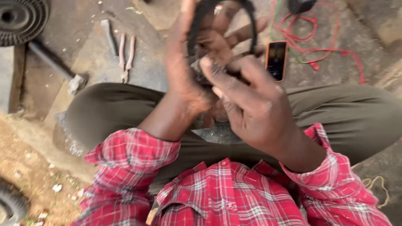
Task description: Using a hacksaw blade to clean and file the notches of a motorcycle clutch plate.
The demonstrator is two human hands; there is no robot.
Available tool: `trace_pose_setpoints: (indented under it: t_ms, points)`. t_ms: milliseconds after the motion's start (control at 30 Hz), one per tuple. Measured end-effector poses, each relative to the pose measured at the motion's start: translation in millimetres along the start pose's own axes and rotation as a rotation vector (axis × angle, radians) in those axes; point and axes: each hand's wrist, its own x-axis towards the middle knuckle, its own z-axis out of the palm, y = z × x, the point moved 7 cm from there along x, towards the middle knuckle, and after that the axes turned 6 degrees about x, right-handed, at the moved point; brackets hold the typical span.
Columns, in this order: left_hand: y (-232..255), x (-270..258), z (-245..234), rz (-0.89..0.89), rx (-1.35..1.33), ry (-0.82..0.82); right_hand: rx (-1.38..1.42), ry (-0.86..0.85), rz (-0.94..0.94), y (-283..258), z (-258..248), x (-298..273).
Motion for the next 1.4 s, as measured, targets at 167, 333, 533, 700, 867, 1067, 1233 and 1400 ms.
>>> trace_pose_setpoints:
  t_ms: [167, 333, 533, 700, 867, 1067, 1233, 1400]
  points:
    - [19.3, -2.4, -0.1, 0.111, 0.061, 0.023, -0.005, -0.015, 0.015, 0.8, 5.7, 2.0]
    - [23.7, -3.7, 7.2, 0.076, 0.031, -0.030, -0.032, -0.037, -0.082, 3.6, 1.2, 2.3]
    - [16.2, -3.2, 2.5, 0.044, -0.006, -0.054, -0.025, -0.039, -0.064, -1.6, -1.0, 0.7]
    - [30.3, -5.0, 15.5, 0.144, -0.006, -0.028, 0.022, -0.031, 0.009, 6.3, 5.2, 3.7]
    - [40.4, -12.1, 6.5, 0.308, -0.038, 0.199, 0.437, -0.058, -0.002, 9.4, 10.6, 2.6]
    - [26.6, -4.9, 5.0, 0.204, -0.084, -0.068, 0.160, -0.021, 0.022, 5.9, 6.1, -1.3]
    - [23.7, -1.6, 15.4, 0.142, -0.204, -0.097, 0.158, 0.008, 0.018, -2.0, 6.8, -0.5]
    - [14.3, 0.6, -9.5, 0.207, -0.018, -0.236, 0.024, 0.031, 0.039, -10.3, 9.4, 3.6]
